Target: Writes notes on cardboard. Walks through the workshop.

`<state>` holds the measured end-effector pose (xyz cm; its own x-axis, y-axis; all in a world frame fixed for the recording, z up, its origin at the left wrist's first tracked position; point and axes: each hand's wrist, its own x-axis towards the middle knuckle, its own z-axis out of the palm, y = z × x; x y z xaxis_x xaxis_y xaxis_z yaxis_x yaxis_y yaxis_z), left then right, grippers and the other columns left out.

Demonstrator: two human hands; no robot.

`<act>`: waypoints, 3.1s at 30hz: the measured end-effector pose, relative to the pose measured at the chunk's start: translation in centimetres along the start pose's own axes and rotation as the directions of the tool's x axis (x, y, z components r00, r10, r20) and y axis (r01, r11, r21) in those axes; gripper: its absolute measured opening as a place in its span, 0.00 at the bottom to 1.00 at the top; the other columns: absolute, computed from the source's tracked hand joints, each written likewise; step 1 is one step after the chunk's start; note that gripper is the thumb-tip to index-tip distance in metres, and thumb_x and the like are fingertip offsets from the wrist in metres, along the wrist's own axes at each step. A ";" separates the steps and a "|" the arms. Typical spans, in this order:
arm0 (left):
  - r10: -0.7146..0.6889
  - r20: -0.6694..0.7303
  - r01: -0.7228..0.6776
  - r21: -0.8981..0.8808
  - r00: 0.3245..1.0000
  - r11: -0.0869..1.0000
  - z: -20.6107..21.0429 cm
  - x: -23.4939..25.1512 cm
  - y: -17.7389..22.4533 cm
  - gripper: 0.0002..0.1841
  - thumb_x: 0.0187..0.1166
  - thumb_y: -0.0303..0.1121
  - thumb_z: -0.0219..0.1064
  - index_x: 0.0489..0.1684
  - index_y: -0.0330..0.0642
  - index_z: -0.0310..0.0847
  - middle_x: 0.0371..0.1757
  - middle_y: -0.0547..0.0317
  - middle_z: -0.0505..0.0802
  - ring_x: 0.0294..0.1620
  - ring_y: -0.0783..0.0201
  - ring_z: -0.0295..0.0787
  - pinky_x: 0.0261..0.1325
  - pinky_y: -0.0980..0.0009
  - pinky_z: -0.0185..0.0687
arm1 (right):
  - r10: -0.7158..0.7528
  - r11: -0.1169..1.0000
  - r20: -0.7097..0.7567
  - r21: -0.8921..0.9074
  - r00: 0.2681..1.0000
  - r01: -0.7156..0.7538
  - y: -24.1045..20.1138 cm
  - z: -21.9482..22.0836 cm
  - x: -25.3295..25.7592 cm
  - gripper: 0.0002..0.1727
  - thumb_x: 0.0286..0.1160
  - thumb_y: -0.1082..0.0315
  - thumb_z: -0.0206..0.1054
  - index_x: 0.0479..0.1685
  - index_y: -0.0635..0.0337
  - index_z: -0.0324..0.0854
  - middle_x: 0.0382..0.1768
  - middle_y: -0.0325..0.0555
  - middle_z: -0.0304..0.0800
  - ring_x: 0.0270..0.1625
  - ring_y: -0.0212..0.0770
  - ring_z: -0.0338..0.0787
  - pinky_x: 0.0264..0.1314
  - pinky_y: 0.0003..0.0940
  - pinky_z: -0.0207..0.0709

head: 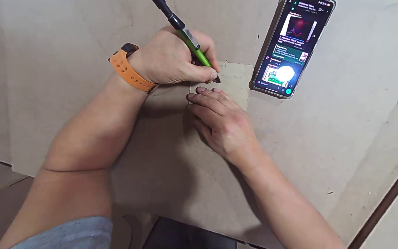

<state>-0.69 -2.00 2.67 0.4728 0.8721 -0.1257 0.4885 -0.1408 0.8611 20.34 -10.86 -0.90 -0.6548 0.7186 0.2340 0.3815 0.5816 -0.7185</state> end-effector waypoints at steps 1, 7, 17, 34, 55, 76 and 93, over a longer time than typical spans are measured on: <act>-0.001 -0.012 0.001 -0.003 1.000 1.000 0.1 0.0 0.0 0.04 0.69 0.37 0.77 0.35 0.51 0.91 0.28 0.73 0.94 0.28 0.80 0.89 0.30 0.79 0.85 | -0.001 1.000 -0.001 -0.002 1.000 0.001 0.0 0.0 0.0 0.12 0.85 0.62 0.64 0.53 0.52 0.93 0.69 0.36 0.90 0.83 0.38 0.78 0.91 0.41 0.65; 0.020 0.017 -0.014 -0.266 1.000 0.964 -1.9 -0.9 -0.9 0.03 0.70 0.30 0.74 0.33 0.43 0.86 0.28 0.62 0.95 0.27 0.69 0.94 0.31 0.73 0.94 | -0.036 0.999 0.013 -0.030 0.999 0.036 -0.1 -0.3 -0.2 0.15 0.85 0.65 0.60 0.56 0.52 0.93 0.71 0.38 0.89 0.84 0.40 0.77 0.91 0.43 0.65; 0.107 0.057 -0.105 -0.040 0.993 0.994 -1.0 -0.9 -0.9 0.02 0.62 0.33 0.67 0.27 0.48 0.84 0.29 0.67 0.91 0.25 0.76 0.83 0.21 0.77 0.74 | -0.008 1.000 -0.008 0.000 1.000 0.008 -0.4 -0.2 -0.4 0.17 0.86 0.73 0.56 0.54 0.52 0.93 0.66 0.37 0.93 0.80 0.38 0.81 0.89 0.39 0.69; 0.062 0.018 -0.061 -0.040 0.998 0.997 -0.8 -0.7 -0.8 0.03 0.63 0.34 0.69 0.29 0.49 0.86 0.27 0.69 0.90 0.24 0.77 0.83 0.22 0.77 0.76 | -0.016 1.000 -0.012 0.009 1.000 0.016 -0.3 -0.3 -0.2 0.16 0.86 0.72 0.57 0.54 0.52 0.93 0.66 0.37 0.93 0.80 0.38 0.82 0.88 0.39 0.70; 0.043 -0.041 -0.044 -0.012 0.998 0.999 -0.5 -0.5 -0.3 0.02 0.64 0.34 0.69 0.29 0.49 0.86 0.26 0.71 0.90 0.23 0.79 0.82 0.21 0.79 0.74 | -0.016 0.999 -0.023 0.037 1.000 0.017 -0.3 -0.1 -0.2 0.16 0.84 0.73 0.58 0.53 0.54 0.93 0.66 0.38 0.93 0.79 0.39 0.83 0.88 0.40 0.70; 0.080 0.008 -0.079 -0.049 0.997 0.996 0.4 1.2 0.0 0.01 0.63 0.33 0.69 0.28 0.49 0.85 0.29 0.69 0.91 0.25 0.77 0.83 0.23 0.78 0.75 | -0.005 0.995 -0.075 0.094 0.997 0.012 -0.4 -0.2 -0.3 0.14 0.83 0.75 0.60 0.48 0.56 0.94 0.63 0.41 0.94 0.76 0.40 0.85 0.87 0.41 0.72; 0.088 -0.019 -0.090 -0.077 0.996 0.993 1.0 1.0 -0.1 0.03 0.67 0.33 0.70 0.31 0.47 0.84 0.33 0.65 0.92 0.30 0.75 0.86 0.29 0.76 0.81 | -0.022 0.997 -0.045 0.073 0.999 0.026 -0.4 -0.3 -0.1 0.14 0.83 0.75 0.59 0.49 0.56 0.93 0.63 0.41 0.94 0.77 0.39 0.84 0.87 0.38 0.71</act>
<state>0.45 -1.56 1.97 0.5005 0.8648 -0.0399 0.3866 -0.1820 0.9041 20.42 -11.06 -0.48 -0.6331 0.7219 0.2794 0.3156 0.5703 -0.7584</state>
